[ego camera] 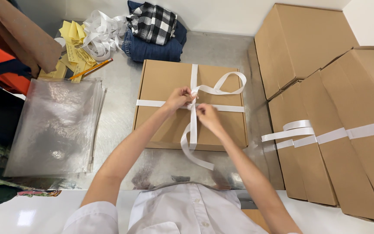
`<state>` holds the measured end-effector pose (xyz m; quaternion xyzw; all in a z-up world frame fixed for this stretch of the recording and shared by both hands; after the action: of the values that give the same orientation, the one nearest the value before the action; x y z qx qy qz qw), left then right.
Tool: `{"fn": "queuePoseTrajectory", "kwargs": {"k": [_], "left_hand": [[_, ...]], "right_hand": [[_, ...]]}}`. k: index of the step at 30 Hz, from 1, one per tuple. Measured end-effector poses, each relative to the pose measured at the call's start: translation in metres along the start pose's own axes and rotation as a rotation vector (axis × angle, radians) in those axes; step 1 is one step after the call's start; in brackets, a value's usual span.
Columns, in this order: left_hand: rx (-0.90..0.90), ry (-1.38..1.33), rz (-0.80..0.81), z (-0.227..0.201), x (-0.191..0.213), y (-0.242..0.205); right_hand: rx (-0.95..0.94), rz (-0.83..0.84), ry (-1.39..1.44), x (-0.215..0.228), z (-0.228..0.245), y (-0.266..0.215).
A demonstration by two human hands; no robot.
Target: The person ties a white ribbon around a cardboard box, forming a bow on top. They then pick up a yellow sticky note and a pencil, place the note on the box, and write on it.
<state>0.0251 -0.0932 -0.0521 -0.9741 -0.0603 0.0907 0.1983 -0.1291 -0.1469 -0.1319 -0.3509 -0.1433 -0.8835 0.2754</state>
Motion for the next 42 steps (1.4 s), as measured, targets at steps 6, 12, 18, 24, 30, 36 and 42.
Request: {"fn": "queuePoseTrajectory", "kwargs": {"k": [6,12,18,24,30,36,42], "left_hand": [[0.056,0.290,-0.237,0.031,0.022,0.026],[0.021,0.434,-0.307,0.035,0.026,0.029],[0.103,0.197,-0.171,0.032,0.018,0.029],[0.115,-0.071,-0.126,0.038,0.009,0.030],[0.078,-0.092,-0.143,0.059,0.014,0.056],[0.064,-0.104,-0.157,0.050,0.015,0.037],[0.038,0.021,-0.151,0.049,0.004,0.047]], "right_hand": [[-0.219,-0.078,0.535,0.058,-0.008,-0.010],[-0.458,0.048,1.468,0.109,0.030,-0.047],[-0.084,-0.387,-0.363,0.217,-0.060,-0.076],[0.319,-0.339,-0.327,0.157,0.017,-0.052],[0.384,0.033,-0.167,0.078,0.108,-0.012],[0.021,0.209,-0.314,0.072,0.071,0.012],[-0.063,0.289,-0.211,0.073,0.076,0.010]]}}
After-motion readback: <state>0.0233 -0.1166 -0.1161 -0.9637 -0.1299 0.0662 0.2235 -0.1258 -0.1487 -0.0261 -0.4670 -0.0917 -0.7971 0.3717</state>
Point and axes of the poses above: each hand's wrist, its own y-axis towards the middle knuckle, its own x-axis out of the back of the hand, z = x × y, the point moved 6 cm from there along y, towards the middle knuckle, and after that the axes turned 14 degrees about x, right-handed, at the moved point
